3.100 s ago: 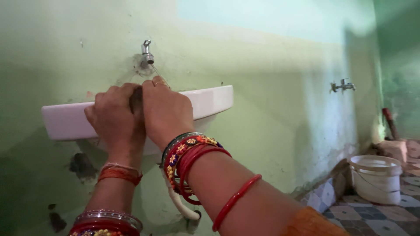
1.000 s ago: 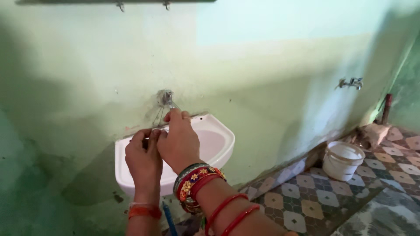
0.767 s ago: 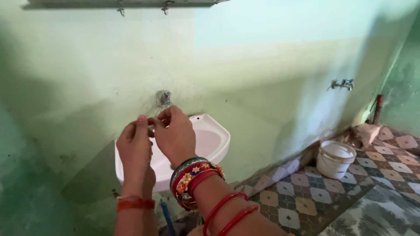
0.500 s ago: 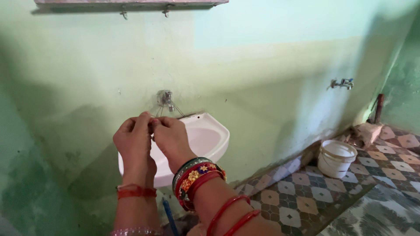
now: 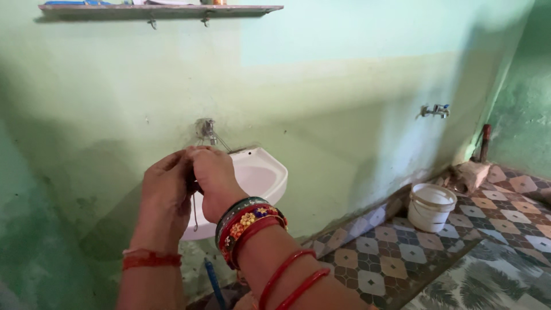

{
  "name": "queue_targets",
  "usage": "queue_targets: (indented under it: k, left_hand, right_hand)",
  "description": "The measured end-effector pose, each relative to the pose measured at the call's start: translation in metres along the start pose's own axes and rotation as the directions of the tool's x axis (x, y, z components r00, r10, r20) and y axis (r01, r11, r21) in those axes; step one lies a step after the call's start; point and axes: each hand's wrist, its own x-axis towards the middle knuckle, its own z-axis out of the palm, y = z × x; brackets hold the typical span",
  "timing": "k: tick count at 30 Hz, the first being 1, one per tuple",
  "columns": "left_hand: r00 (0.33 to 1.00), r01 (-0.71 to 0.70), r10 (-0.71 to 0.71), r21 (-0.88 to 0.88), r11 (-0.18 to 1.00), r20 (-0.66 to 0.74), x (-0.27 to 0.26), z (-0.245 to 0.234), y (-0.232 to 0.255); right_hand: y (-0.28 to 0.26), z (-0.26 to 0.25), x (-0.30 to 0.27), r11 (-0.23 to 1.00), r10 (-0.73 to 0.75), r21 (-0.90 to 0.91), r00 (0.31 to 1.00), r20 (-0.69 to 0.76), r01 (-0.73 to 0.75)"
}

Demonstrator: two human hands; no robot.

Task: The person repeatedly picks up small wire pieces, bends them into loops, and hangs them on a wall-mounted faucet above a sink. The person also briefly handles a small orange plastic piece on a nearby stool.

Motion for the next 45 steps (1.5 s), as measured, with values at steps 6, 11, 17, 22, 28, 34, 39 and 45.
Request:
queue_targets:
  k: [6,11,17,22,28,34,39,45]
  left_hand:
    - [0.967,-0.032,0.091,0.241,0.970,-0.238,-0.019,0.011,0.009]
    - [0.955,-0.034,0.096,0.219,0.975,-0.282,-0.026,0.006,0.005]
    - [0.996,0.009,-0.010,-0.003,1.000,-0.086,-0.032,0.001,0.006]
    - [0.974,0.029,0.020,0.213,0.977,-0.224,-0.028,0.002,0.003]
    - [0.953,0.025,0.019,0.140,0.990,-0.302,0.001,-0.004,-0.006]
    - [0.994,0.058,-0.057,0.004,0.998,-0.098,0.005,-0.002,0.001]
    - [0.991,0.109,-0.095,0.170,0.979,-0.091,0.009,-0.008,0.001]
    - [0.993,-0.001,0.038,0.326,0.945,-0.108,0.024,-0.018,-0.010]
  right_hand:
    - [-0.014,0.015,-0.028,0.974,0.225,0.026,0.971,-0.078,-0.223]
    - [-0.015,0.013,-0.042,0.971,0.237,0.037,0.971,-0.036,-0.236]
    - [0.002,0.003,-0.027,0.981,0.140,0.132,0.990,0.009,-0.140]
    - [-0.006,0.008,-0.027,0.969,0.210,0.139,0.977,-0.026,-0.205]
    - [-0.002,0.019,-0.022,0.966,0.239,0.108,0.970,-0.037,-0.233]
    - [0.002,0.014,0.015,0.982,0.121,0.149,0.992,-0.043,-0.114]
    - [-0.018,0.001,0.033,0.981,0.192,0.029,0.965,-0.177,-0.190]
    - [0.005,0.013,0.047,0.995,0.082,0.059,0.996,-0.033,-0.080]
